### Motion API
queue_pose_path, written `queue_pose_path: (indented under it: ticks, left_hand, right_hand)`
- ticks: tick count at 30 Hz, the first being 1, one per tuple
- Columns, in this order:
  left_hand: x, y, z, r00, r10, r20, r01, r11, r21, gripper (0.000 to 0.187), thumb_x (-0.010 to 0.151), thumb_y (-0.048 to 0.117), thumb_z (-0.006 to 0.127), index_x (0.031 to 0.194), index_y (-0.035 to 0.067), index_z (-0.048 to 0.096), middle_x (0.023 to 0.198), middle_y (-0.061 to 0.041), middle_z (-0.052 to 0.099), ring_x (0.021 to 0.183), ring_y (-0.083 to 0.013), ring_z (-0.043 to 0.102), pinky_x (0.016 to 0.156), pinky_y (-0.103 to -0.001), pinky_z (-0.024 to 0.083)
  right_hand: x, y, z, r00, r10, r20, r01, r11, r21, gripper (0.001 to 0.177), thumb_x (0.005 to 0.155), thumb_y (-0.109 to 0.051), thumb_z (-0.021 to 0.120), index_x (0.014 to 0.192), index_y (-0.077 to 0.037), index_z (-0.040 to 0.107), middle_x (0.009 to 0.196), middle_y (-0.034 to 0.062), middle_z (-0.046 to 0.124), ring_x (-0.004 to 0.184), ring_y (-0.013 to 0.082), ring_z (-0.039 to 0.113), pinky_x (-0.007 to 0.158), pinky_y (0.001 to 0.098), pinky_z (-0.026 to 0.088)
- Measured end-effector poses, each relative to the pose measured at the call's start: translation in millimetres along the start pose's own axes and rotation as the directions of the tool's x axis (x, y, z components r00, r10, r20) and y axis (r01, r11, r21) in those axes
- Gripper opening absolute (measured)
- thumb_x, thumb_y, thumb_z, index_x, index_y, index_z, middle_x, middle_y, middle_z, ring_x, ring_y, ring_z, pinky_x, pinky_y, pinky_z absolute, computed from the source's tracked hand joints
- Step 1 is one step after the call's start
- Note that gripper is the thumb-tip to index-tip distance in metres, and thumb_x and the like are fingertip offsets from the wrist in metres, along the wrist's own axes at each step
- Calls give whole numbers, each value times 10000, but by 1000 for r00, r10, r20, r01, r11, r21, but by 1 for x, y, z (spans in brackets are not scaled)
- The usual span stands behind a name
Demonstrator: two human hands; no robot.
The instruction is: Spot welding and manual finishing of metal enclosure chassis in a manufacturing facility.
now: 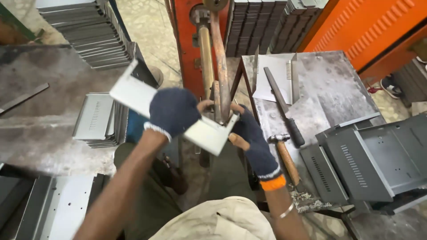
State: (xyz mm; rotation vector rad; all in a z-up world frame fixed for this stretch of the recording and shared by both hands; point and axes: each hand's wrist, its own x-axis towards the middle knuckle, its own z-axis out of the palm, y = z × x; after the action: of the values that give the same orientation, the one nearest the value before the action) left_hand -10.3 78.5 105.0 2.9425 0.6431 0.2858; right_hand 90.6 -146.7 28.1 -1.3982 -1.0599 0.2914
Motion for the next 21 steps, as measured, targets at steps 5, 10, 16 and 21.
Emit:
queue_pose_path:
  ticks: [5, 10, 16, 21]
  left_hand:
    - [15, 7, -38, 997, 29, 73, -27, 999, -27, 451, 924, 553, 585, 746, 202, 805, 682, -155, 714, 797, -401, 735, 692, -499, 579]
    - [19, 0, -27, 1000, 28, 8, -28, 999, 21, 402, 866, 559, 605, 766, 228, 811, 648, -148, 703, 740, -407, 734, 640, -477, 590]
    - [18, -3, -26, 1000, 13, -27, -14, 1000, -28, 387, 870, 515, 597, 753, 208, 802, 630, -182, 682, 709, -424, 723, 624, -477, 574]
    - [25, -10, -7, 992, 71, -103, -72, 997, -12, 359, 874, 482, 603, 733, 216, 799, 592, -148, 682, 638, -393, 722, 577, -419, 563]
  right_hand:
    - [25, -21, 10, 997, 81, -4, -77, 951, 298, 829, 800, -191, 868, 1510, -49, 464, 1458, 128, 507, 1346, 218, 484, 1180, 451, 374]
    - [24, -12, 5, 999, 39, -23, -37, 996, 84, 780, 771, -236, 903, 1418, -6, 532, 1395, 167, 555, 1357, 243, 476, 1216, 456, 310]
    - [29, -18, 5, 999, 28, -47, -24, 997, 75, 713, 777, -233, 895, 1362, -20, 547, 1357, 142, 558, 1333, 226, 471, 1210, 453, 327]
    - [26, -12, 12, 995, 64, -72, -46, 974, 222, 689, 763, -227, 911, 1330, -41, 564, 1341, 111, 574, 1324, 187, 484, 1204, 400, 350]
